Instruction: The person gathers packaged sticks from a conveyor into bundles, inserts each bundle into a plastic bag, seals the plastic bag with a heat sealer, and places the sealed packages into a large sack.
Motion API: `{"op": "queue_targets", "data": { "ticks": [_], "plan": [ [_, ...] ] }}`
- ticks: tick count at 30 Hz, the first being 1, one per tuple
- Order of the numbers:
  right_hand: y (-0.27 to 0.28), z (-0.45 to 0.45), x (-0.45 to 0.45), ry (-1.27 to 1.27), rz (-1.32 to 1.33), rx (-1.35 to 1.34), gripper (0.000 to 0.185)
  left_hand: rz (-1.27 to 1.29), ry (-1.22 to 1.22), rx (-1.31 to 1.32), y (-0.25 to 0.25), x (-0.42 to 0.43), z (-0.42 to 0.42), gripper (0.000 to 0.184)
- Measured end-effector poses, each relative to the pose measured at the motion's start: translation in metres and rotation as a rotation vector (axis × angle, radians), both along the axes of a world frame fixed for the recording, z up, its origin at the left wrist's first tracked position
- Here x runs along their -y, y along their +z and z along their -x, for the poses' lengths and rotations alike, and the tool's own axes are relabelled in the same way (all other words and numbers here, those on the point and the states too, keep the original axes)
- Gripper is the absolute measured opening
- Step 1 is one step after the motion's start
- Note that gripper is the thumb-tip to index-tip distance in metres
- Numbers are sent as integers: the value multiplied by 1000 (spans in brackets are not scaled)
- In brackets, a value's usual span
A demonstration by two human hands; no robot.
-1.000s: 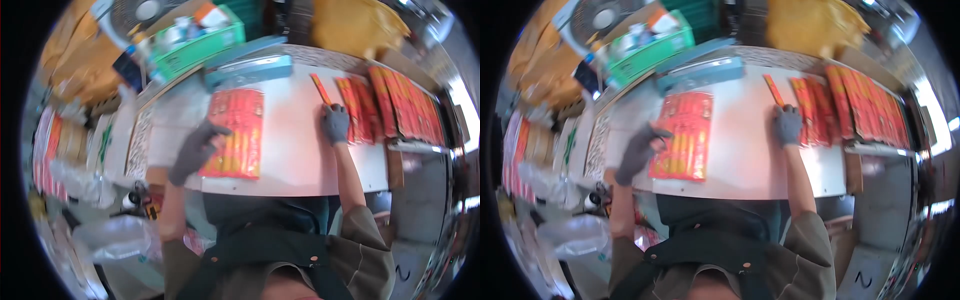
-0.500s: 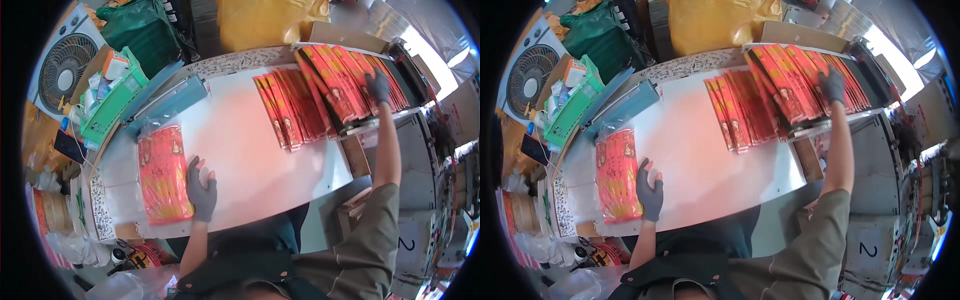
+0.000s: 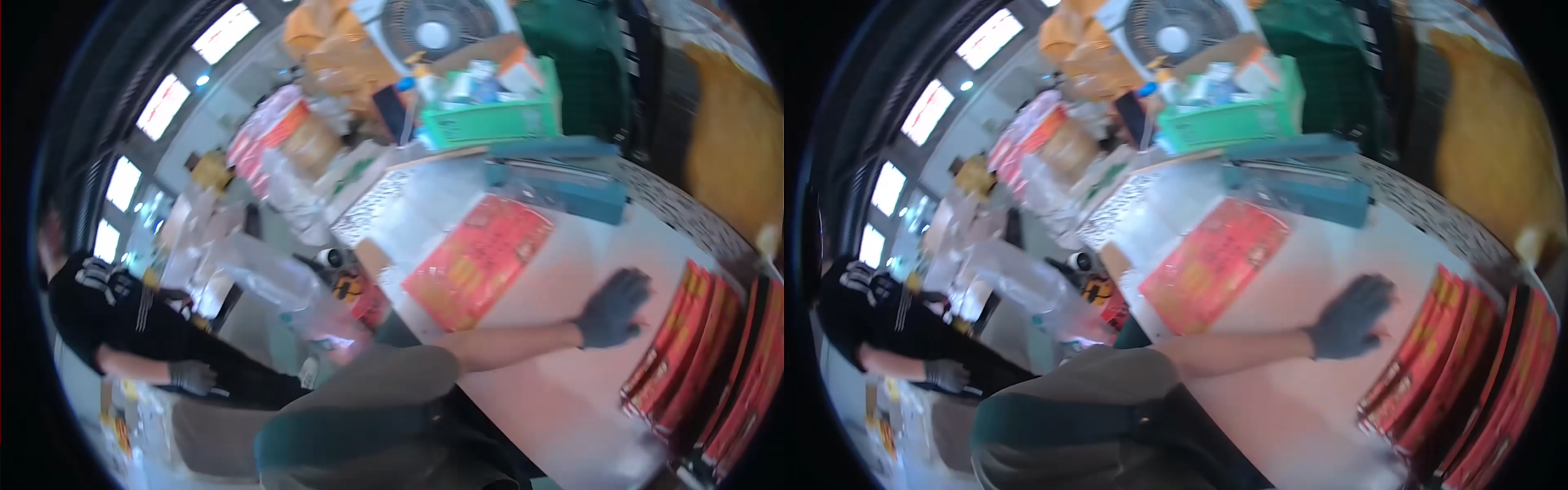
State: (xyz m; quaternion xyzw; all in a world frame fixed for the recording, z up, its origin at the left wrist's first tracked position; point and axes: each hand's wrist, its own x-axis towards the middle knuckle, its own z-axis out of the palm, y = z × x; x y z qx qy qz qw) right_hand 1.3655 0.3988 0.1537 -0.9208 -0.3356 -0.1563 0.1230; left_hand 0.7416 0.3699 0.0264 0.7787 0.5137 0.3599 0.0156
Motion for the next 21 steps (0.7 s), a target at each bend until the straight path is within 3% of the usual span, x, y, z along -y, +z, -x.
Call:
{"op": "queue_targets", "data": {
  "ticks": [2,5,6,8,11,12,13,14,15,17,18,20,21],
  "plan": [
    [-5,24,-6,181,-83,-97,59,161,-23,-33,26,-5,-9,60],
    [6,16,23,378,-222,-166,38,160,-59,-37,27,-13,-12,63],
    [0,10,20,446,-230,-101,37,160,-66,-14,27,-15,-12,64],
    [38,110,30,481,-142,-300,43,169,-73,5,27,-16,-12,67],
    [8,89,14,1111,92,7,59,195,-69,7,30,-14,-8,73],
    [22,153,16,789,-153,-776,51,207,-61,18,32,-12,-6,75],
    [42,210,27,878,-163,-454,49,216,-52,29,34,-9,-4,77],
    [25,187,10,790,41,-413,47,221,-50,100,33,-7,-2,79],
    [4,194,4,1021,-63,-596,36,225,-48,167,31,-6,0,82],
    [2,228,8,1183,-2,-698,34,238,-38,272,34,-3,3,86],
    [25,268,16,1104,161,-618,41,249,-30,307,36,0,5,88],
    [36,320,25,1082,180,-509,48,250,-20,334,34,0,8,90],
    [21,340,26,1141,41,-483,48,241,-19,325,29,-2,7,90]
  ]
}}
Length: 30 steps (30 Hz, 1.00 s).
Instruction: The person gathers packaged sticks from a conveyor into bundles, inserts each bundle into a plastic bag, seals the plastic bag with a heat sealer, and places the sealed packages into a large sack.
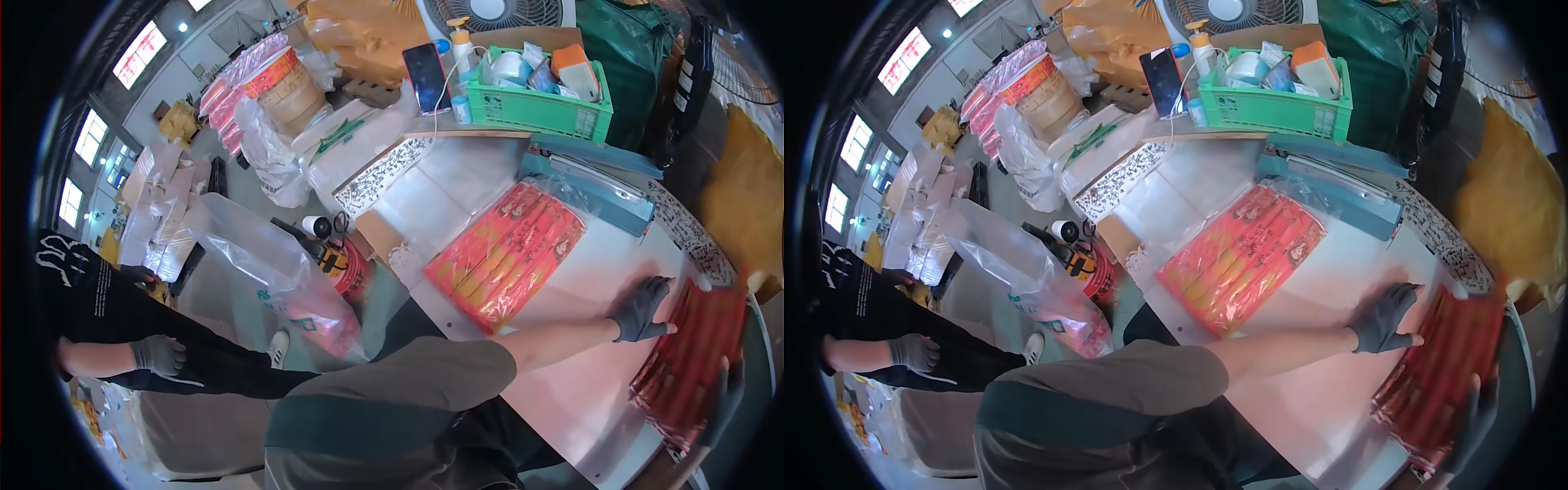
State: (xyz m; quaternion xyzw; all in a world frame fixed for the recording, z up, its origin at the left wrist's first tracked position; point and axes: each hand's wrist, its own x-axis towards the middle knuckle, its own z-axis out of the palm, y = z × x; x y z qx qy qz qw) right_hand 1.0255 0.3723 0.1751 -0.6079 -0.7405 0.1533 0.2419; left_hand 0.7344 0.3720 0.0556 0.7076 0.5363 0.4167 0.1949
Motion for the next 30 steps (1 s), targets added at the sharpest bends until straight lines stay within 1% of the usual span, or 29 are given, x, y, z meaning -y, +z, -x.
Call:
{"op": "queue_targets", "data": {
  "ticks": [1,3,4,5,7,9,10,12,13,14,15,16,17,18,19,20,21,22,23,26,27,29,30],
  "plan": [
    [-12,20,1,24,-130,-53,48,-6,2,-8,-3,-1,0,91],
    [-22,60,-1,-50,-170,6,54,-3,-19,-28,1,-2,1,92],
    [-38,64,-12,-103,-179,156,58,1,-29,-39,1,-1,1,93],
    [-71,43,-39,-187,-157,377,64,5,-35,-51,0,-2,2,95],
    [-99,26,-60,-342,70,219,76,8,-44,-80,-4,-6,5,100],
    [-146,-9,-81,-327,-305,228,82,38,-7,-37,-6,-6,7,103],
    [-147,-6,-79,-321,-493,234,86,52,8,-12,-5,-5,8,105],
    [-148,1,-78,-349,-68,134,91,206,-45,187,0,-7,12,97],
    [-136,16,-69,-363,143,85,93,213,-51,258,-3,-6,9,94],
    [-104,58,-41,-316,146,86,99,220,-56,329,-5,-5,7,92],
    [-117,69,-39,-304,16,82,86,155,-35,367,-15,-7,1,90],
    [-96,96,-19,-43,113,-362,71,95,-13,405,-21,-3,-4,88],
    [-112,99,-16,148,161,-571,60,231,-191,631,-7,15,5,86],
    [-134,103,-4,84,337,-696,60,371,-372,854,3,33,20,84],
    [-141,110,14,17,510,-823,60,513,-554,1073,16,55,36,82],
    [-127,132,52,43,419,-820,59,515,-613,1172,13,79,47,76],
    [-109,162,96,77,328,-812,58,501,-512,1137,-3,101,55,74],
    [-108,173,132,127,313,-813,59,529,-436,1058,4,134,73,76],
    [-124,168,163,138,403,-760,58,540,-418,1002,12,169,89,77],
    [-109,178,249,265,607,-781,70,813,-417,775,14,247,131,79],
    [-104,180,272,283,680,-793,74,786,-418,763,24,261,135,78],
    [-111,193,288,335,795,-941,76,751,-461,741,43,273,137,76],
    [-104,200,289,299,770,-975,76,719,-433,706,40,270,135,75]
  ]
}}
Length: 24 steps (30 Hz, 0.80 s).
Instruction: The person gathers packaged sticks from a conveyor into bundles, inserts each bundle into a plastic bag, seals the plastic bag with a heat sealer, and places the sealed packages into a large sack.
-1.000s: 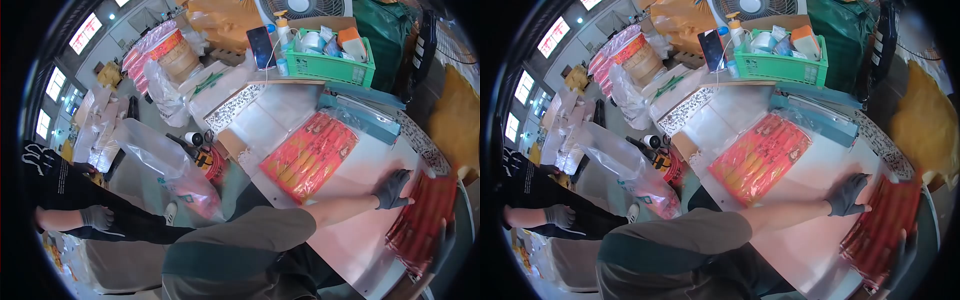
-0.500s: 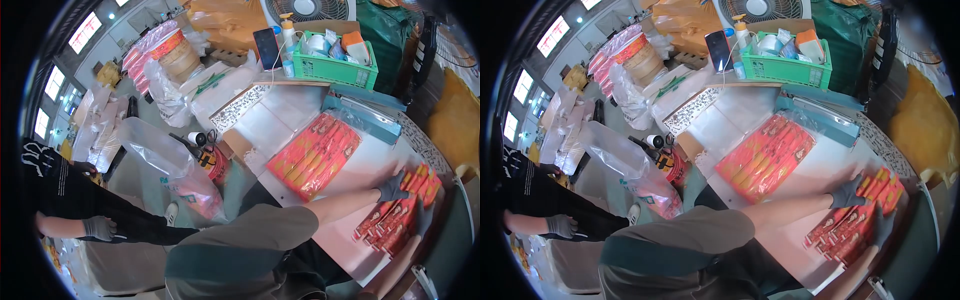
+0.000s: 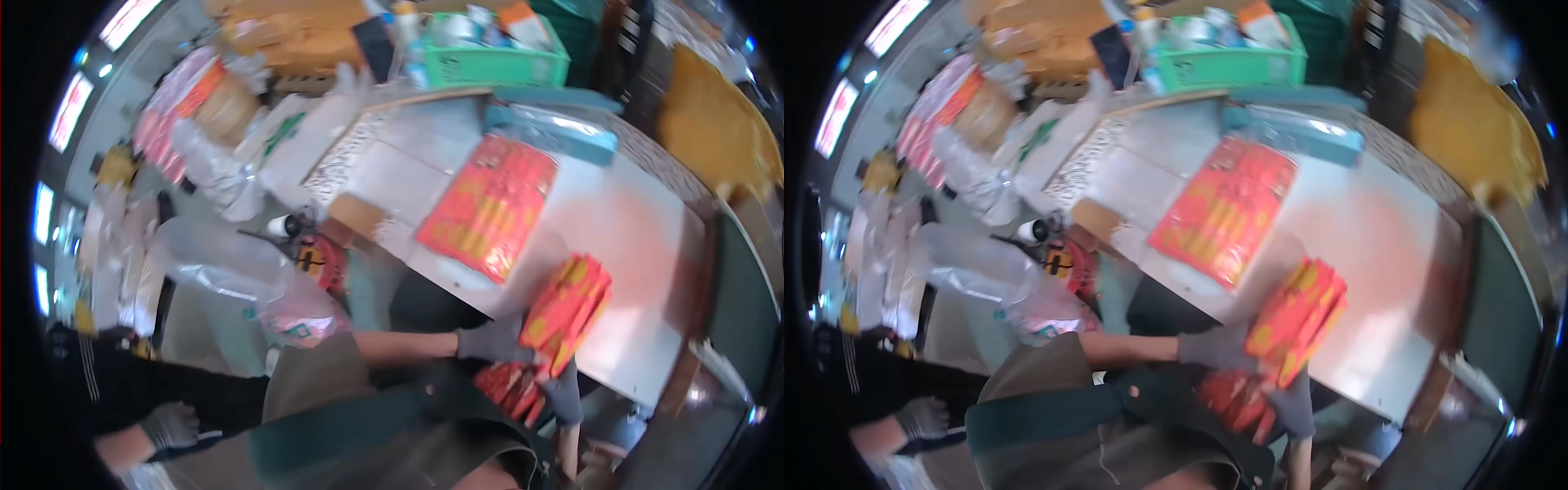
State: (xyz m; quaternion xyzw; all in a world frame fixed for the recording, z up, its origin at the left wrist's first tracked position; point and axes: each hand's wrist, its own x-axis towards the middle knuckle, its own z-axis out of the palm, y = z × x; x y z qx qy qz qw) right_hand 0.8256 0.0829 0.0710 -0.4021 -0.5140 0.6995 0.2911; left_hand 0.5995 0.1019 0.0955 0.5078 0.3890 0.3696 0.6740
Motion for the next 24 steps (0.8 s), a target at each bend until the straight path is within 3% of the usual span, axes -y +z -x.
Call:
{"op": "queue_targets", "data": {
  "ticks": [3,5,6,10,13,14,15,17,18,19,21,24],
  "plan": [
    [38,13,-30,-106,-234,-10,74,-303,181,-125,15,-28,-5,77],
    [67,21,-51,-256,-390,-89,72,-398,264,-53,60,-40,-3,83],
    [74,20,-62,-258,-377,-60,73,-346,208,-45,54,-48,-1,85],
    [85,23,-104,-100,-409,-76,99,-370,-23,-296,25,-75,22,94],
    [109,43,-112,-166,-648,-206,119,-509,130,-191,49,-81,13,106],
    [116,48,-114,-191,-718,-235,123,-548,220,-15,75,-77,2,107],
    [124,53,-117,-216,-788,-262,128,-555,223,-59,73,-79,4,105],
    [112,68,-119,-328,-816,-289,115,-569,229,-147,71,-83,6,102],
    [103,73,-119,-389,-838,-276,107,-406,229,-168,71,-81,3,100],
    [93,77,-119,-452,-859,-261,100,-399,275,-181,72,-76,0,96],
    [113,92,-97,-578,-766,-343,89,-325,311,-114,73,-57,-4,92],
    [95,85,-60,-475,-604,-140,77,-156,259,47,54,-27,-3,83]
  ]
}}
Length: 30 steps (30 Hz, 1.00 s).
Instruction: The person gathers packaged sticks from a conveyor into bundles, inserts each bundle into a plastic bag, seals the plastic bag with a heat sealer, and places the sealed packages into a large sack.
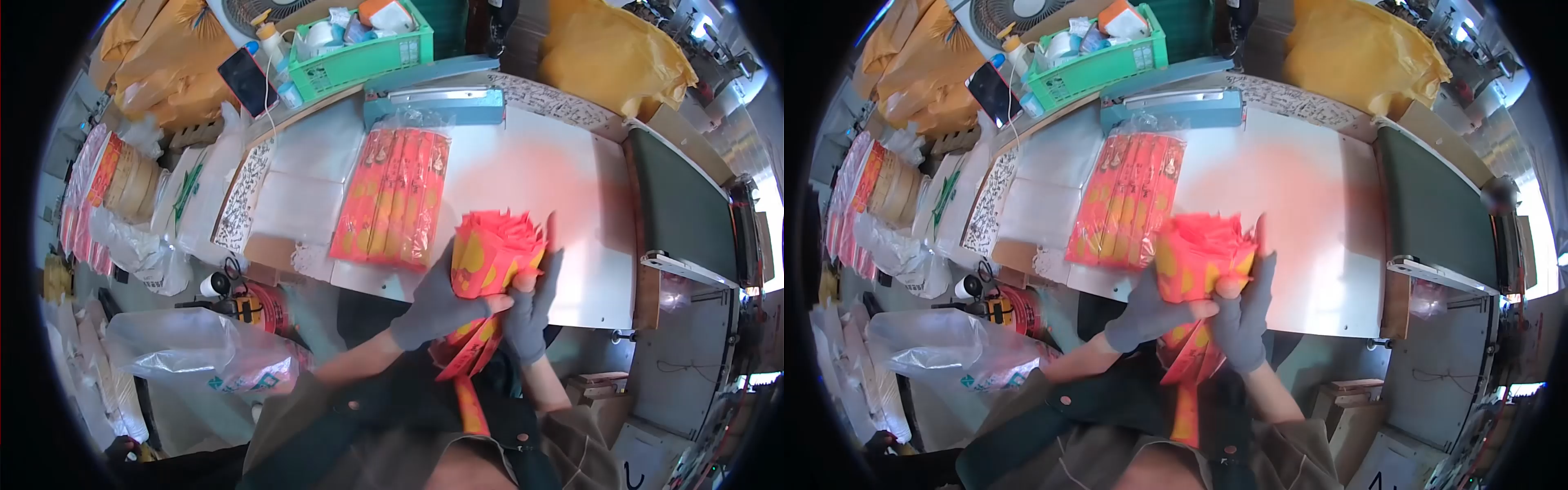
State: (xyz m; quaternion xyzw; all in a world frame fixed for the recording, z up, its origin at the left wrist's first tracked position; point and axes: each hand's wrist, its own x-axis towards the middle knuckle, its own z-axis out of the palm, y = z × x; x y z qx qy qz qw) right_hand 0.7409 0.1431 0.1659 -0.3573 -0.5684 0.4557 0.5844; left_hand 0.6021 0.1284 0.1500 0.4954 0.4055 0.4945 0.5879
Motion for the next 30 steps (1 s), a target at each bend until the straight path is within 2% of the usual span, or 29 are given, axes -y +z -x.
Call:
{"op": "queue_targets", "data": {
  "ticks": [3,4,5,6,8,9,11,14,15,16,17,18,19,20,21,23,24,25,27,30],
  "plan": [
    [-49,-12,15,18,241,117,75,149,-39,-55,-55,-5,3,75],
    [-59,-22,11,42,275,178,77,176,-99,2,-53,-9,7,66],
    [-63,-33,-1,57,240,106,78,204,-151,59,-50,-12,9,57],
    [-48,-49,-26,177,179,207,79,143,-216,51,-57,-14,6,57],
    [-13,-50,-48,345,171,267,92,47,-291,-29,-60,-15,-5,60],
    [-11,-43,-54,476,141,190,92,16,-312,-97,-56,-13,-8,63],
    [-15,-40,-62,631,230,182,63,-30,-267,-35,-71,-17,-11,67],
    [-18,-29,-72,641,288,317,33,-60,-139,12,-75,-16,-9,72],
    [-18,-26,-72,644,285,324,28,-53,-90,21,-75,-8,-6,73],
    [-16,-20,-71,641,295,332,24,-96,-33,-101,-80,-1,1,66],
    [-15,-16,-71,629,318,341,20,-51,-50,-323,-61,9,14,75],
    [-15,-16,-69,596,276,352,21,-229,68,-464,-62,25,21,84],
    [-16,-19,-69,549,247,365,22,-310,-3,-438,-37,33,40,86],
    [-21,-23,-74,571,233,369,22,-370,-51,-617,-17,42,59,75],
    [-28,-29,-79,582,226,371,23,-382,-232,-630,-3,52,74,66],
    [-34,-36,-84,590,277,435,24,-310,-675,-426,-4,74,83,59],
    [-30,-38,-81,545,296,435,24,-252,-763,-428,-2,86,74,58],
    [-28,-37,-78,508,312,438,24,-196,-845,-436,-2,97,65,56],
    [-48,-44,-85,603,237,359,23,-202,-888,-363,-13,97,51,56],
    [-52,-46,-83,598,248,291,24,-198,-948,-322,-21,100,37,54]
  ]
}}
